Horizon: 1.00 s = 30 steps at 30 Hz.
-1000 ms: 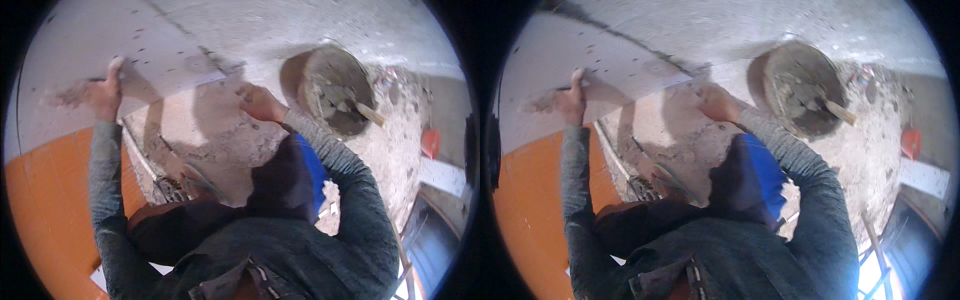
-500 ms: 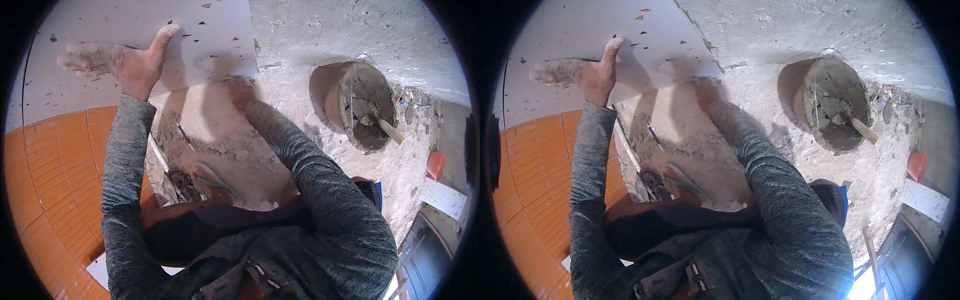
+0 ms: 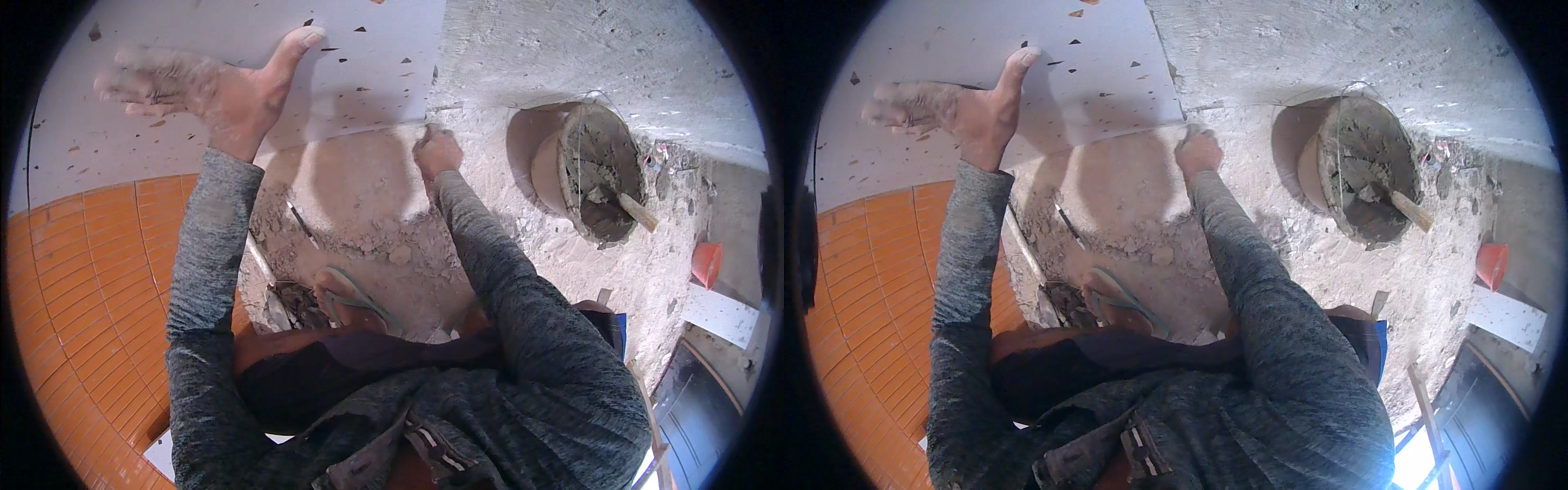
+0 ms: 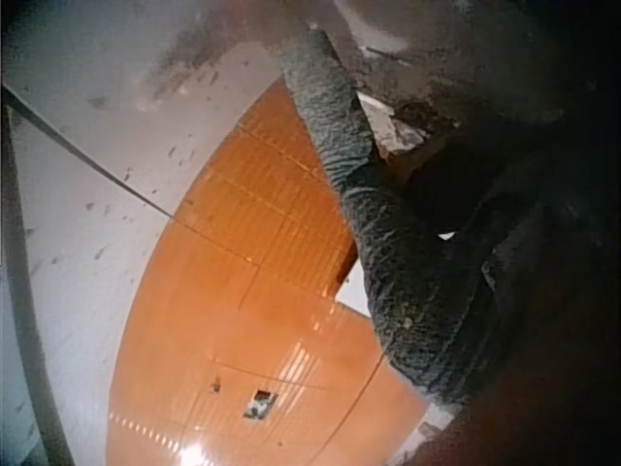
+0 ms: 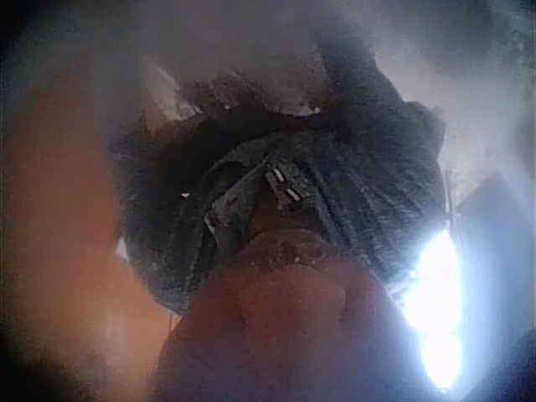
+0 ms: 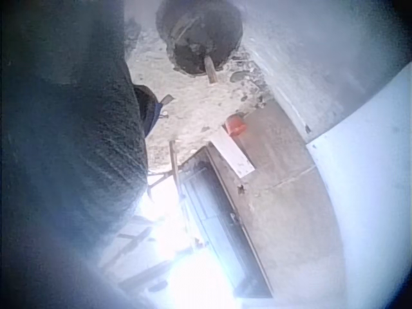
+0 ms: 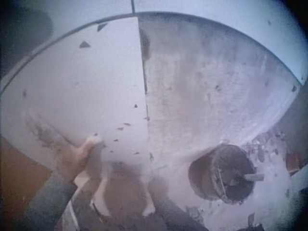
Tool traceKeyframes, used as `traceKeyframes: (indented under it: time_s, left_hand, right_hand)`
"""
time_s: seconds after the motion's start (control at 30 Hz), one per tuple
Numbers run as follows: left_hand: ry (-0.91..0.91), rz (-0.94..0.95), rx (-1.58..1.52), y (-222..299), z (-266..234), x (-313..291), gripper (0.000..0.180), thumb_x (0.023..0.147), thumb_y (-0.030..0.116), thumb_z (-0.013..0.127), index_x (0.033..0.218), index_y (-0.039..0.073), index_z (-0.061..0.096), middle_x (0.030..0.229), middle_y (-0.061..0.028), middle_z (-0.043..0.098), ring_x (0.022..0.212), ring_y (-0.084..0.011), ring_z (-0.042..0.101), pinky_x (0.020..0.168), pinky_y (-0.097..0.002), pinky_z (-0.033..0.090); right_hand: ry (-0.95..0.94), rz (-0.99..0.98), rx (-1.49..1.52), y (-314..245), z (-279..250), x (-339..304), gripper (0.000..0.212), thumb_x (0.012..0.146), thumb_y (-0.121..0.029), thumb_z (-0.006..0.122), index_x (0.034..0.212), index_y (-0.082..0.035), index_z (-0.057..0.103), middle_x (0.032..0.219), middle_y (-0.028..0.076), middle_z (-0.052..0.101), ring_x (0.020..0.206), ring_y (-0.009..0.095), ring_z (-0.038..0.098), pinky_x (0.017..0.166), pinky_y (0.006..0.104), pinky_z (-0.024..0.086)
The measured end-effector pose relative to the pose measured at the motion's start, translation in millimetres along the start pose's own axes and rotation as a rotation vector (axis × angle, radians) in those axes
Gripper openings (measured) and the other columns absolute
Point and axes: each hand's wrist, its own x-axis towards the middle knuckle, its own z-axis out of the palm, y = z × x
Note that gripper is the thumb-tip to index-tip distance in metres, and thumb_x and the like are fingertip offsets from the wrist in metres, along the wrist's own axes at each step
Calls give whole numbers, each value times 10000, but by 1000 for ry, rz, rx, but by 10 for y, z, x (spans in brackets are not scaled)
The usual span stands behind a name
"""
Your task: The person applies cement mortar to a wall section using a trowel, then places a large white terrazzo tile onto the mortar. They press the tile into place and use a hammer to tap it for alignment. Finally, they use the trowel to scrape away excess mortar from the edges of the tile.
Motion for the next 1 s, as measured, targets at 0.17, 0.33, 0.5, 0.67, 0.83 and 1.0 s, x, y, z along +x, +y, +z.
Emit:
traceKeyframes:
  time_s: [0.17,0.33,0.5,0.67,0.83,1.0]
  left_hand:
    - [82,37,-111,11,-6,34,479,895,-19,521,1307,224,559,1112,-12,669,881,-172,665,794,-297,546]
    - [1,-87,-212,-5,28,-5,399,946,45,514,1304,215,561,1152,-25,665,924,-185,667,818,-301,539]
    - [-112,-385,-393,148,-94,98,341,966,122,530,1294,203,575,1117,-36,681,908,-185,670,822,-289,533]
    - [-87,-627,-435,208,-153,138,265,965,191,565,1219,206,643,1041,-30,705,877,-147,667,812,-278,523]
    - [40,-424,-386,116,-92,107,249,896,322,681,1031,120,738,972,-36,713,853,-134,655,822,-293,510]
    - [150,-541,-489,177,-83,126,459,840,505,701,976,68,742,893,-62,695,775,-152,628,732,-299,523]
  right_hand:
    - [51,135,224,65,-132,-8,477,788,-306,635,1214,-110,550,1078,212,616,1025,368,612,874,460,498]
    - [8,86,264,21,40,45,474,792,-291,638,1231,-129,559,1058,210,633,1034,360,616,871,446,501]
    - [40,87,276,52,112,120,428,789,-258,679,1184,-111,603,1049,177,656,1010,344,629,861,446,501]
    - [86,92,461,-22,112,79,442,748,-250,750,1141,-85,633,948,142,694,939,328,651,834,442,500]
    - [140,23,547,83,335,179,423,756,-223,761,1127,-55,646,804,147,673,782,297,657,736,396,505]
    - [168,-78,467,102,313,161,379,751,-169,766,1087,-35,655,737,131,658,688,266,644,675,376,505]
